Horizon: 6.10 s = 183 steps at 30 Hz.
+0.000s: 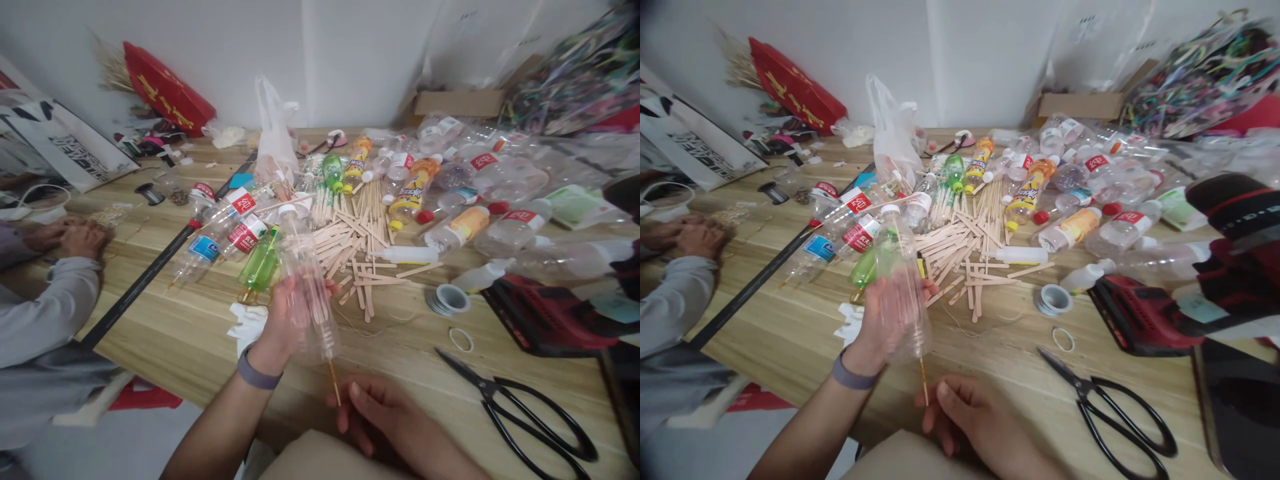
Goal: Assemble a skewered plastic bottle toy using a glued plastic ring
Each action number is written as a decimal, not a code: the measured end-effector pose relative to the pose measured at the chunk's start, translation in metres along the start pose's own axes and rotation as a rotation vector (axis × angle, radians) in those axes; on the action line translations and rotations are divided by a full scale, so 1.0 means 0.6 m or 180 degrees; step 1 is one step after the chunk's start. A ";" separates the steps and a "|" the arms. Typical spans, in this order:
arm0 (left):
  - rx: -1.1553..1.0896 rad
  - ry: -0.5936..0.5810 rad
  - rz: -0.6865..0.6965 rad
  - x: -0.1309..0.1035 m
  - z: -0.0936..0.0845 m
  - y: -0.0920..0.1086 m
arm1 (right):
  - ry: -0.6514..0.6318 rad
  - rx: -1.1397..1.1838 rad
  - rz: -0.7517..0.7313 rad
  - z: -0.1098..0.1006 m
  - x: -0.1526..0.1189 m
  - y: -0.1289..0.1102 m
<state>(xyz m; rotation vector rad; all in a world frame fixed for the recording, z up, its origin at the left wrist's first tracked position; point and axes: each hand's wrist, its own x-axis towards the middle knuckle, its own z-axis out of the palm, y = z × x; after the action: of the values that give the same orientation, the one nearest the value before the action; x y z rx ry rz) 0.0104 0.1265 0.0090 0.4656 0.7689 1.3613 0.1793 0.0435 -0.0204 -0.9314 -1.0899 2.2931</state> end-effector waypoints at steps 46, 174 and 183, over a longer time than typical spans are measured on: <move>-0.0385 -0.0287 -0.0191 0.004 -0.013 -0.010 | -0.0185 0.0626 0.0003 -0.009 0.008 0.023; -0.0564 -0.0133 -0.0507 -0.001 -0.013 -0.007 | 0.0038 0.0207 0.0241 -0.002 0.005 0.019; -0.0623 -0.0253 -0.0930 -0.001 -0.007 -0.007 | 0.0021 0.0258 0.0143 0.003 0.010 0.021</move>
<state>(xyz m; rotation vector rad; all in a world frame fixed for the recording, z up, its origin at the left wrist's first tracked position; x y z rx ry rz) 0.0103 0.1246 0.0032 0.2404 0.6050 1.1240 0.1727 0.0390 -0.0320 -0.9399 -0.9751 2.3501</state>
